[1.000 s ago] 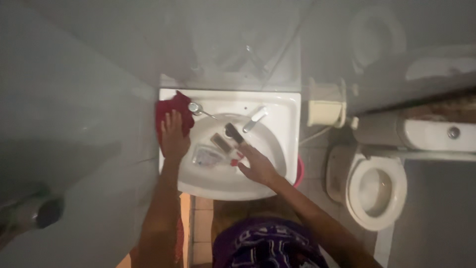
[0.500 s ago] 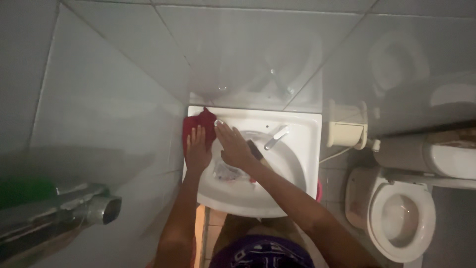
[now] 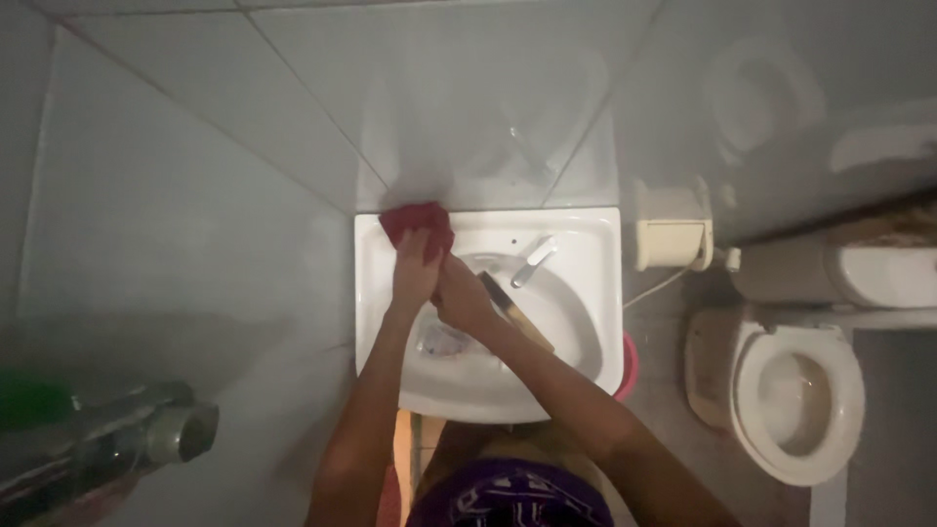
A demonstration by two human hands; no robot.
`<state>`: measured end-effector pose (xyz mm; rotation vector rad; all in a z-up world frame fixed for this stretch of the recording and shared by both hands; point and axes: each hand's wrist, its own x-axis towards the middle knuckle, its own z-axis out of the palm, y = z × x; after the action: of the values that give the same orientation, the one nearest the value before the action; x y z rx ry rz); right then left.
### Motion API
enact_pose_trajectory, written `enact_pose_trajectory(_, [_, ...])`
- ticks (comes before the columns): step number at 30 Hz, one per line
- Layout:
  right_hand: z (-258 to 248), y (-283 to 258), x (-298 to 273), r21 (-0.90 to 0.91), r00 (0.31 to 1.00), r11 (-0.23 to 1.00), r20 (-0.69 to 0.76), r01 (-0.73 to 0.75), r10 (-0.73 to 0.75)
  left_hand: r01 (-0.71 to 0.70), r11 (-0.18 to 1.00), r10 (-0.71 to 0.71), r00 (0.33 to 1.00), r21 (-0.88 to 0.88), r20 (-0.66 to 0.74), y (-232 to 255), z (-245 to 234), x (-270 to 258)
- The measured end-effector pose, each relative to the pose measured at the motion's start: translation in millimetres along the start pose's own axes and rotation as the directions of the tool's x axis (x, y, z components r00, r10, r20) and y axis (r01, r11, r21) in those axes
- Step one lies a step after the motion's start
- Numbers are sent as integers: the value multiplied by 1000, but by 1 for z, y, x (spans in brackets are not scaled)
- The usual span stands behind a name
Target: The person wipes the surface of a white bathroom sink and the surrounding wall tiles using a red cloth. They repeatedly wipe the basin, faucet, and adjacent areas while standing in front of the sink.
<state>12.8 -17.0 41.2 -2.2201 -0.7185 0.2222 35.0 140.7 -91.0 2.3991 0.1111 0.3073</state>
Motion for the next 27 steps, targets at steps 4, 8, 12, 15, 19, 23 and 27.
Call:
enact_pose_trajectory(4, [-1, 5, -4, -37, 1000, 999, 8, 18, -18, 172, 985, -168, 978, -26, 123, 17, -15, 9])
enact_pose_trajectory(8, [-3, 2, -7, -79, 999, 996, -30, 40, -43, 190, 981, -183, 970, -30, 159, 23, -20, 17])
enact_pose_trajectory(12, [-2, 8, -9, -156, 999, 987, 50, 23, -16, 109, 993, -107, 994, -45, 36, 33, -21, -6])
enact_pose_trajectory(15, [-2, 9, -13, -205, 992, 979, 119, -3, 28, 52, 994, -54, 998, -92, -22, 45, -32, -28])
enact_pose_trajectory(19, [-5, 8, -11, -186, 990, 983, 139, 6, 21, 42, 995, -47, 998, -94, -51, 56, -45, -30])
enact_pose_trajectory(23, [-2, 14, -13, -132, 983, 978, -63, 163, -172, 196, 977, -188, 978, -86, 93, 60, -59, 5])
enact_pose_trajectory(27, [-1, 16, -16, -60, 998, 996, 8, 60, -59, 11, 997, -19, 994, 78, 108, 57, -55, 13])
